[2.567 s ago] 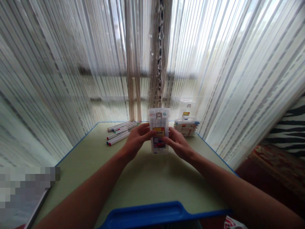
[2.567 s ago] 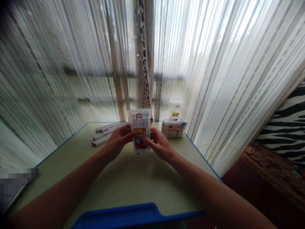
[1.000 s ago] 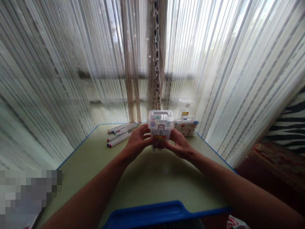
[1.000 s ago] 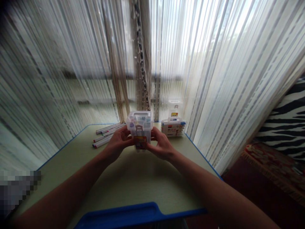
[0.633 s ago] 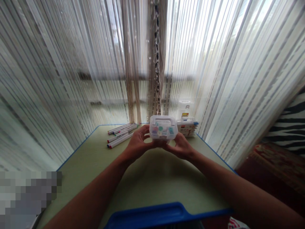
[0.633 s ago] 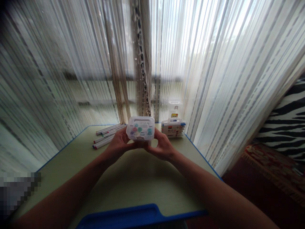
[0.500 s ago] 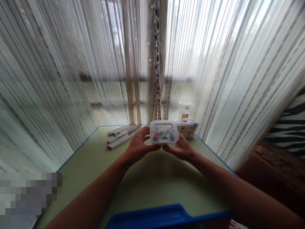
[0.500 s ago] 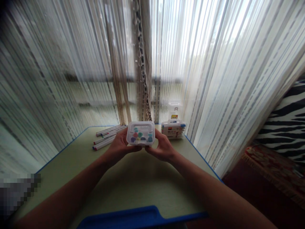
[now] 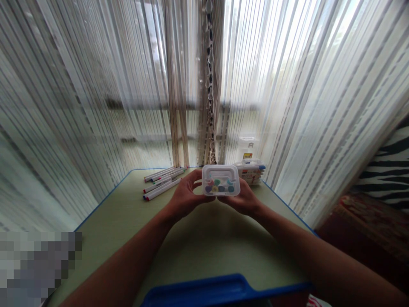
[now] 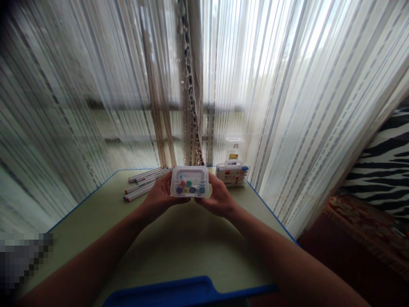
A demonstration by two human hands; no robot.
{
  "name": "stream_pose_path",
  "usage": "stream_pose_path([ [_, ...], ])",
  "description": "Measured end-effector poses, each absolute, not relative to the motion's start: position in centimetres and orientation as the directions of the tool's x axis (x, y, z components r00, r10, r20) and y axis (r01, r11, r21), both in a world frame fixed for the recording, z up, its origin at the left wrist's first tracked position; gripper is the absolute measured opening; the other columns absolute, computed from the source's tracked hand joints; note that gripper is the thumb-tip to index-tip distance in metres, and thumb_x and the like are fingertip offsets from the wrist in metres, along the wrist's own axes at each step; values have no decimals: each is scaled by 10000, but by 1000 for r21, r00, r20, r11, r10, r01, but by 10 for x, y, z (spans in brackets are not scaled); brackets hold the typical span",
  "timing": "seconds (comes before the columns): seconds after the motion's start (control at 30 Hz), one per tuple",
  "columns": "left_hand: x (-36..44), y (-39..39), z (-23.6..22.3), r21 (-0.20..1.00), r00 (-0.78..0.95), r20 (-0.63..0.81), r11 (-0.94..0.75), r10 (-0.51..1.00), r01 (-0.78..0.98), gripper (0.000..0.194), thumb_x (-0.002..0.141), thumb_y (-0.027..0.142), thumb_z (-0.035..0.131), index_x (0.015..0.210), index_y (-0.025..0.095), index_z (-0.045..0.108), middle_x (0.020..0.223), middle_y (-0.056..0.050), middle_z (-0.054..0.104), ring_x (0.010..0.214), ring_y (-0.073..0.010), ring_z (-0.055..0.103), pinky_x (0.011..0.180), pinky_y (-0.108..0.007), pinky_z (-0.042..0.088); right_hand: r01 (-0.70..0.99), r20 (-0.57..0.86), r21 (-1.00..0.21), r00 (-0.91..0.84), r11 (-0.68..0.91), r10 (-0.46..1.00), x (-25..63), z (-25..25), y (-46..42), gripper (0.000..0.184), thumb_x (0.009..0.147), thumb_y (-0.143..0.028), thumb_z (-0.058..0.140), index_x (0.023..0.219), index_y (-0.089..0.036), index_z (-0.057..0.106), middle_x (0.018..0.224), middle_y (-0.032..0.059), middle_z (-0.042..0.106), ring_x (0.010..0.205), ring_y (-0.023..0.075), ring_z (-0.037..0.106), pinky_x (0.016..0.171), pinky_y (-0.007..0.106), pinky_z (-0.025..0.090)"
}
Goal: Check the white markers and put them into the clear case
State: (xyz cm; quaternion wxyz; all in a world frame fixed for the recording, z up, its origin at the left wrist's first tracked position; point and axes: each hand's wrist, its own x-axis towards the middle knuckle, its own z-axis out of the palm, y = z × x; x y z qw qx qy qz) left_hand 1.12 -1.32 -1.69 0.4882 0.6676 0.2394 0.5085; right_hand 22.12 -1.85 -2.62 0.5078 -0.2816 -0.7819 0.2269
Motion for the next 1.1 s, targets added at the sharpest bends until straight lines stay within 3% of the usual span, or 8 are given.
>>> stream_pose_path([
  [0.17,11,-15,-14,898,358,438,-414,824,-147,681,582,182,937,1206,175,664,1224,-132,726,1240,-343,625,1078,-529,445,211,679,-635,-305,743,667,221,-28,-17,371,764,-308,757,1104,-172,699,1130,131,746,1011,316,703,874,438,573],
  [0.37,14,-16,-12,896,331,440,-385,835,-221,625,580,173,939,1148,178,679,1203,-113,735,1189,-300,658,1115,-502,410,192,692,-633,-295,750,659,218,-25,-20,315,800,-303,762,1082,-185,684,1104,101,748,985,281,709,888,412,555],
  [0.53,16,-22,-7,914,288,377,-303,880,-270,569,588,184,937,1095,183,678,1139,-96,754,1114,-279,685,1046,-467,477,115,651,-695,-320,710,688,220,-25,-19,438,810,-327,761,1209,-206,626,1163,101,715,1059,285,684,935,430,536],
  [0.73,14,-20,-9,892,266,432,-364,862,-270,538,653,208,910,1133,198,668,1181,-86,738,1195,-266,649,1092,-469,446,-101,659,-747,-244,657,711,226,-12,-23,539,879,-467,606,1368,-246,555,1301,91,660,1223,309,606,1027,491,483],
  [0.83,13,-16,-12,883,274,466,-423,841,-202,533,671,217,899,1152,201,670,1235,-94,717,1244,-275,621,1127,-494,410,-7,689,-724,-68,690,722,228,6,-28,455,917,-468,592,1313,-246,613,1200,89,704,1126,272,659,967,466,528],
  [0.93,12,-13,-14,858,285,514,-490,809,-155,540,650,211,904,1142,174,684,1277,-116,699,1279,-289,596,1158,-494,381,143,716,-692,15,707,698,231,27,-33,373,888,-464,682,1164,-214,703,1042,89,751,943,233,716,812,408,598],
  [1.1,10,-12,-16,821,304,562,-564,769,-93,600,657,215,895,1209,138,674,1330,-150,669,1280,-287,596,1175,-475,369,420,732,-519,-231,744,641,239,60,-41,328,792,-459,803,960,-179,783,904,83,781,761,201,731,691,361,636],
])
